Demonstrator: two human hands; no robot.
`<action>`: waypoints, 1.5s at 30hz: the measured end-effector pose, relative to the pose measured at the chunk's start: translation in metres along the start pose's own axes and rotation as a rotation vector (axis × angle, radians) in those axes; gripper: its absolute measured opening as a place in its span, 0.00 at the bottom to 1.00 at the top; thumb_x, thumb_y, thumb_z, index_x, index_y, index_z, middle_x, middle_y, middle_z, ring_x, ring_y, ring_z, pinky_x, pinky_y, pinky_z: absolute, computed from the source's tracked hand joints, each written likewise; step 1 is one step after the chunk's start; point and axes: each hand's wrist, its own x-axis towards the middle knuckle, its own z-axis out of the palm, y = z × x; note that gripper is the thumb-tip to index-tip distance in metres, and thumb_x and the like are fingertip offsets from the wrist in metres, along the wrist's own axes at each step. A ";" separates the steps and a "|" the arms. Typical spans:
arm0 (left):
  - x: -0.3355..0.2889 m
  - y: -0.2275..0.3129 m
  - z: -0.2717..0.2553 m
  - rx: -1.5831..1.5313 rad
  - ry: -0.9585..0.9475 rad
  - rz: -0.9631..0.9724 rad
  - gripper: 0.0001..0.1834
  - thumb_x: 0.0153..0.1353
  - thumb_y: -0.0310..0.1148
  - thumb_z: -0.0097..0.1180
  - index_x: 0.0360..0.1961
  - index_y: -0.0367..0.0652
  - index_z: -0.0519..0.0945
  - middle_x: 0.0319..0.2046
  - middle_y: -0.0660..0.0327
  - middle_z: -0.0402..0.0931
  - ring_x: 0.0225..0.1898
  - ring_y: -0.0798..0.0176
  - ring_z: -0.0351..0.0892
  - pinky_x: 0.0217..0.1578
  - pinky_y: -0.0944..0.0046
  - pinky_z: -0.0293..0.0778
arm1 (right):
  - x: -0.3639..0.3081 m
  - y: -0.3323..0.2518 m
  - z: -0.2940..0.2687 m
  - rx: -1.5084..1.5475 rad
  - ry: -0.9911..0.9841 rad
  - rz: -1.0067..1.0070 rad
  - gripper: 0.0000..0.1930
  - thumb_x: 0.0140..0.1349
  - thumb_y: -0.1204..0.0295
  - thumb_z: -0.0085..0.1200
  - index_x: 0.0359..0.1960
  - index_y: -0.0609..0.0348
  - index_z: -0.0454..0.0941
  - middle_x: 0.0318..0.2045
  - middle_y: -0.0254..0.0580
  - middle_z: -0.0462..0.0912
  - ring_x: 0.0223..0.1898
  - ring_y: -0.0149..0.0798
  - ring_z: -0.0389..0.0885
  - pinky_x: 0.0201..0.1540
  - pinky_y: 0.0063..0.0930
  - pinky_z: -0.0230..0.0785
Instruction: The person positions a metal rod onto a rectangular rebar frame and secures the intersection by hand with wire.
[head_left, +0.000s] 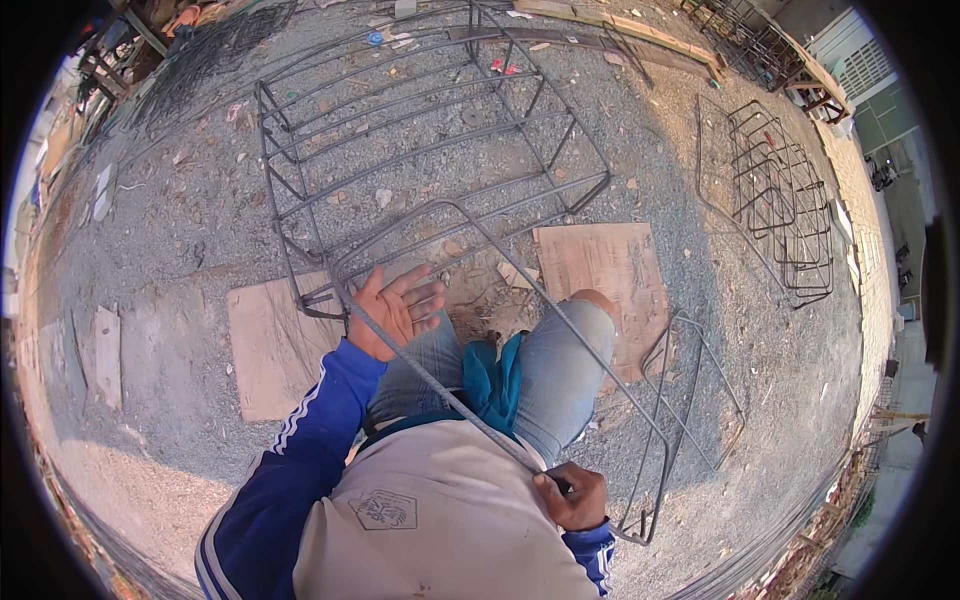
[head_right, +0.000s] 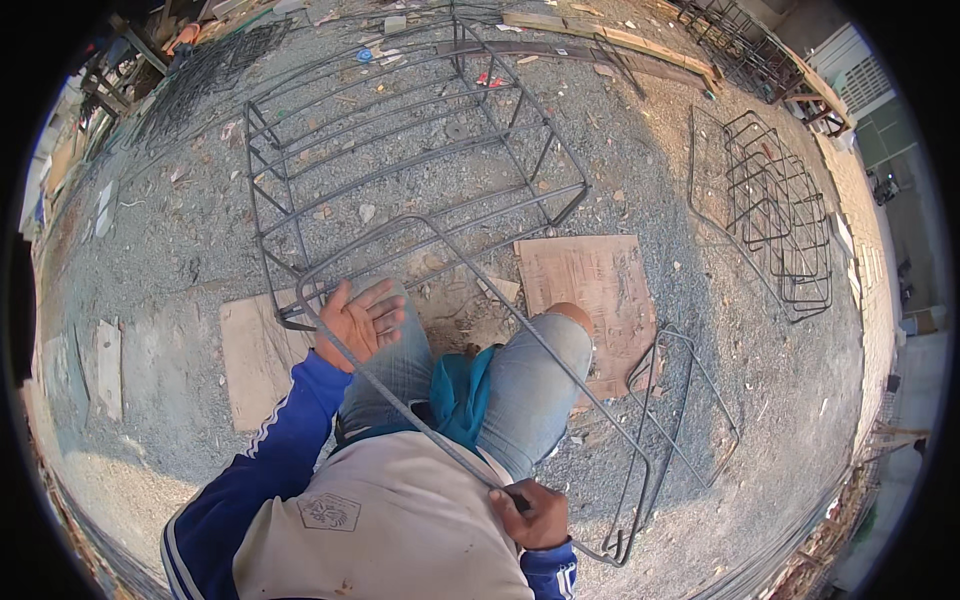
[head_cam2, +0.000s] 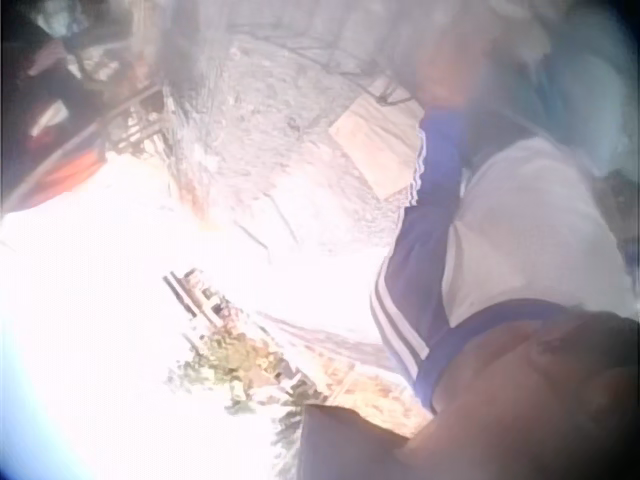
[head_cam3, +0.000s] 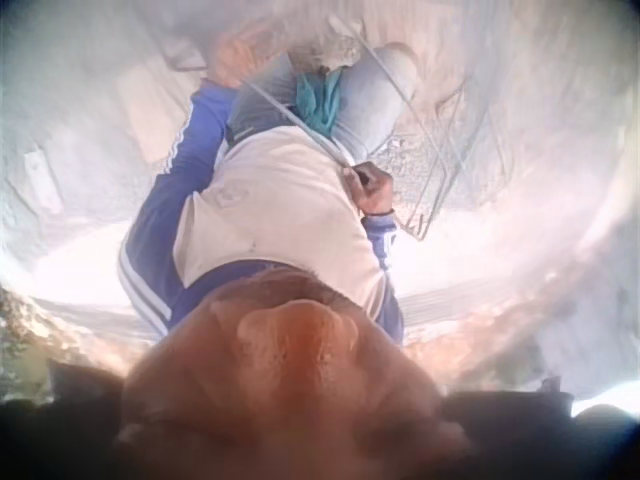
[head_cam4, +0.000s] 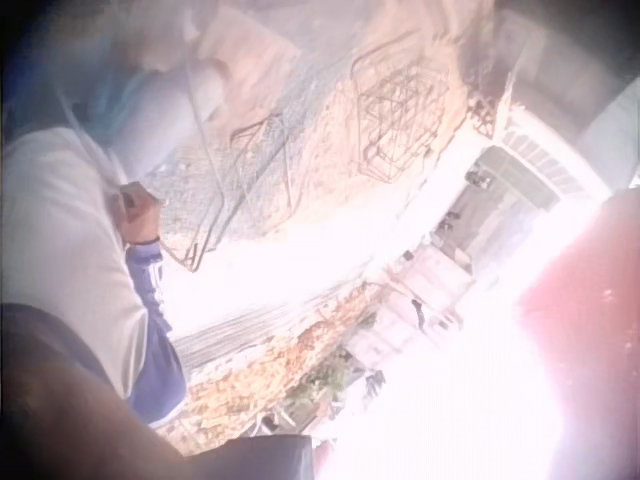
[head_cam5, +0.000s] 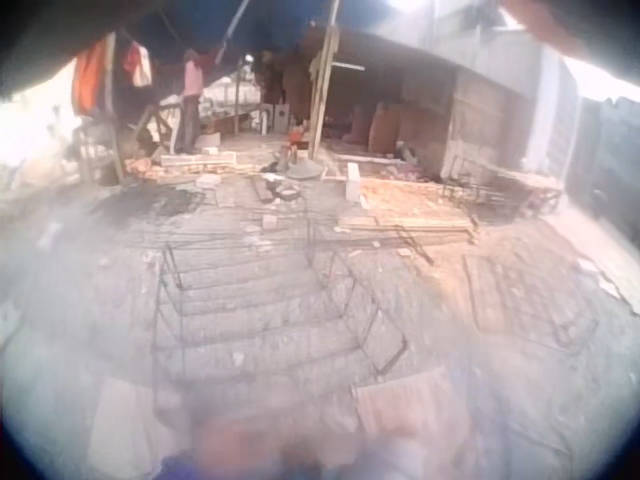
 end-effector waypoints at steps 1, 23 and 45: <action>-0.008 0.006 0.001 -0.102 -0.003 0.047 0.39 0.69 0.60 0.30 0.65 0.36 0.62 0.53 0.44 0.74 0.50 0.47 0.79 0.43 0.53 0.78 | 0.002 0.002 0.004 -0.034 -0.045 -0.018 0.13 0.53 0.64 0.65 0.23 0.63 0.81 0.17 0.48 0.80 0.18 0.41 0.81 0.23 0.29 0.70; -0.042 0.045 0.011 0.242 0.385 0.143 0.31 0.68 0.53 0.45 0.60 0.37 0.68 0.21 0.69 0.73 0.13 0.77 0.59 0.18 0.71 0.60 | -0.066 0.302 -0.100 0.038 0.723 0.699 0.24 0.65 0.55 0.51 0.46 0.69 0.75 0.34 0.50 0.82 0.35 0.44 0.81 0.36 0.33 0.73; -0.035 0.049 0.040 0.398 0.438 0.309 0.30 0.71 0.51 0.42 0.60 0.35 0.69 0.20 0.69 0.70 0.11 0.79 0.58 0.14 0.73 0.59 | -0.042 0.292 -0.080 0.350 0.858 0.752 0.14 0.61 0.62 0.56 0.33 0.63 0.80 0.24 0.39 0.83 0.25 0.31 0.80 0.24 0.25 0.60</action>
